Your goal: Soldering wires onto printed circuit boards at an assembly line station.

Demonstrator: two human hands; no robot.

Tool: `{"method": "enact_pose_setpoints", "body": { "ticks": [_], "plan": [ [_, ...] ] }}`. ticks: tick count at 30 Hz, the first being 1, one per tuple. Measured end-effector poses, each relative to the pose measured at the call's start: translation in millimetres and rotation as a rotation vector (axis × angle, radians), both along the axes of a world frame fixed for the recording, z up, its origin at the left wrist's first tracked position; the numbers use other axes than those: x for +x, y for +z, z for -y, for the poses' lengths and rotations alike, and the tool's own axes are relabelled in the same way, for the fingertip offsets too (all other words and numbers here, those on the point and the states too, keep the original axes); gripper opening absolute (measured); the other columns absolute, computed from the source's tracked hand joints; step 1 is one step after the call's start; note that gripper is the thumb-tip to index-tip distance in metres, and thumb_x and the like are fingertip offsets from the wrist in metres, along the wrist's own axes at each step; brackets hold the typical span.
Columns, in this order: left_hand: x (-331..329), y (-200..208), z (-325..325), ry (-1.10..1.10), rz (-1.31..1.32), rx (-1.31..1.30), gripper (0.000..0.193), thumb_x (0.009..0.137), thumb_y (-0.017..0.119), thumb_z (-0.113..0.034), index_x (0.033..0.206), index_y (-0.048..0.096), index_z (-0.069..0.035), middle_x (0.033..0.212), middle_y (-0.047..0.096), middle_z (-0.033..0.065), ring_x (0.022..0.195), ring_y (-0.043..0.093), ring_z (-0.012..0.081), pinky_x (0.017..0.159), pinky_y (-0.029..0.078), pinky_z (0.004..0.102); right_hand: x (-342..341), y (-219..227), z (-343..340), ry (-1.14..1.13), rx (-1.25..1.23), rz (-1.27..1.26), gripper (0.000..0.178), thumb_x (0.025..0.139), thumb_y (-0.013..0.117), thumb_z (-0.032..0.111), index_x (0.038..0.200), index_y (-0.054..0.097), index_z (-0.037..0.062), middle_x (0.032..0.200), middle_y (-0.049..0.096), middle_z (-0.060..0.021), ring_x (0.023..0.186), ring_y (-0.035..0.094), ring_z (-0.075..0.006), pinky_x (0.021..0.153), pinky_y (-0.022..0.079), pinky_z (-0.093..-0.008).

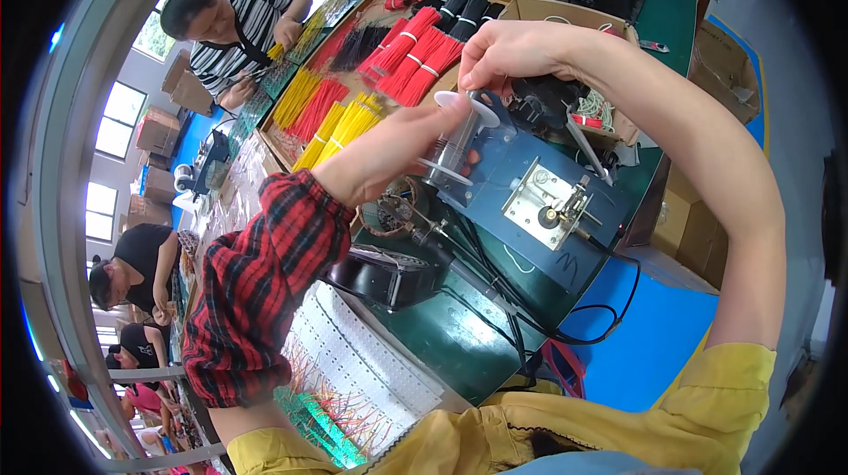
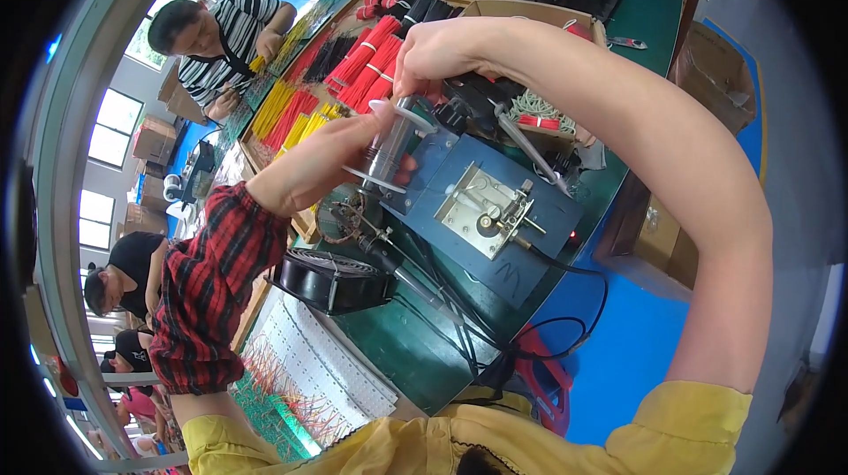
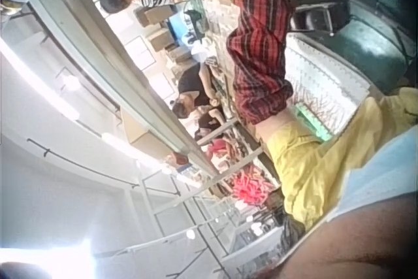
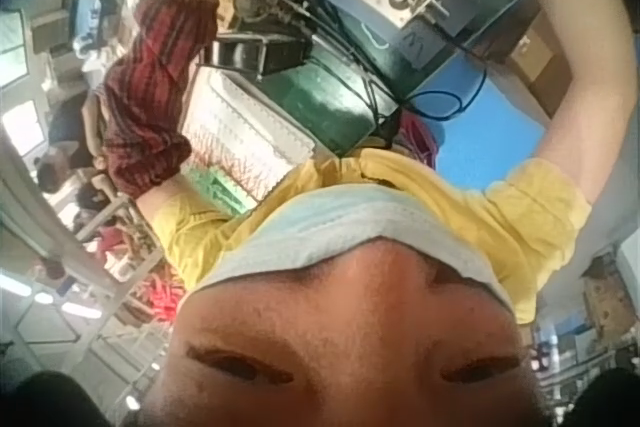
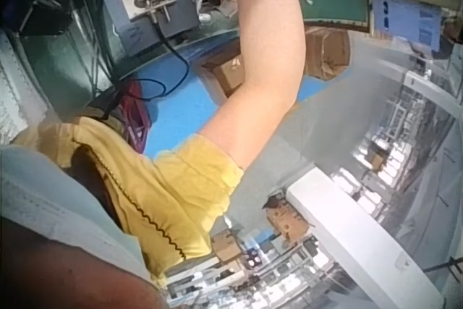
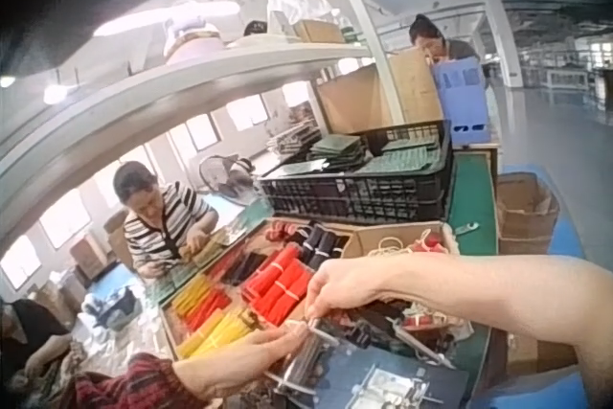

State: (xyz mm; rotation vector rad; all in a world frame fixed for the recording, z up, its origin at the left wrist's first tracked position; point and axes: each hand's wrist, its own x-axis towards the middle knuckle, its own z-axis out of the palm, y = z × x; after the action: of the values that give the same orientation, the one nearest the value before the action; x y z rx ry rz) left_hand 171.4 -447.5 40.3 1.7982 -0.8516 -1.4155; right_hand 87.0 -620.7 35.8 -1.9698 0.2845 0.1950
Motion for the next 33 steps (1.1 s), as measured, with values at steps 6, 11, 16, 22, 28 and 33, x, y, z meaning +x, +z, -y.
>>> {"method": "enact_pose_setpoints", "body": {
  "ticks": [6,11,16,22,28,33],
  "plan": [
    [15.9,-4.7,8.0,0.062,-0.031,0.131,0.068,0.084,0.034,-0.063,0.11,0.051,-0.002,0.084,0.063,0.0139,0.074,0.063,0.0185,0.07,0.051,0.0292,-27.1,-6.3,-8.2,-0.157,-0.544,0.689,0.018,0.082,0.055,0.016,0.092,0.06,0.0015,0.081,0.06,-0.0066,0.073,0.056,-0.0146,0.069,0.044,-0.0268],
    [4.2,5.0,11.5,0.091,-0.042,0.089,0.034,0.089,0.037,-0.03,0.107,0.052,-0.005,0.09,0.063,0.0139,0.079,0.064,0.0219,0.073,0.052,0.0337,-88.7,-16.6,-25.0,-0.358,-0.564,0.891,0.015,0.08,0.056,0.013,0.085,0.059,-0.0006,0.079,0.058,-0.0107,0.074,0.056,-0.0229,0.068,0.043,-0.0309],
    [11.6,8.5,14.9,-0.02,-0.161,0.095,0.032,0.089,0.04,-0.029,0.104,0.051,-0.003,0.094,0.062,0.0134,0.082,0.063,0.0229,0.075,0.052,0.0365,-140.5,-42.0,-61.8,-0.604,-0.687,0.959,0.009,0.078,0.058,0.008,0.084,0.059,0.0011,0.081,0.058,-0.0092,0.077,0.055,-0.0237,0.07,0.043,-0.03],
    [16.4,1.3,22.8,-0.035,-0.217,0.044,0.037,0.092,0.036,-0.033,0.105,0.05,-0.001,0.091,0.059,0.0131,0.081,0.059,0.0231,0.071,0.052,0.0387,-154.6,-79.7,-86.2,-0.611,-0.693,0.771,0.018,0.078,0.061,0.017,0.09,0.06,0.003,0.085,0.055,-0.0085,0.081,0.054,-0.0251,0.069,0.043,-0.0328],
    [20.3,-3.6,25.1,-0.088,-0.302,0.108,0.04,0.092,0.039,-0.032,0.108,0.049,0.003,0.096,0.06,0.0151,0.084,0.061,0.0232,0.077,0.051,0.0363,-154.6,-72.6,-84.6,-0.588,-0.577,0.591,0.014,0.076,0.063,0.014,0.086,0.063,0.0036,0.082,0.052,-0.0084,0.068,0.055,-0.0218,0.058,0.044,-0.0293],
    [43.4,-7.8,25.2,-0.161,-0.582,0.223,0.043,0.093,0.038,-0.029,0.117,0.044,0.006,0.105,0.058,0.0194,0.091,0.062,0.0251,0.079,0.051,0.0335,-146.4,-57.8,-74.6,-0.482,-0.491,0.477,0.016,0.068,0.067,0.006,0.083,0.064,0.0028,0.079,0.049,-0.0096,0.069,0.053,-0.022,0.061,0.044,-0.028]
  ]
}}
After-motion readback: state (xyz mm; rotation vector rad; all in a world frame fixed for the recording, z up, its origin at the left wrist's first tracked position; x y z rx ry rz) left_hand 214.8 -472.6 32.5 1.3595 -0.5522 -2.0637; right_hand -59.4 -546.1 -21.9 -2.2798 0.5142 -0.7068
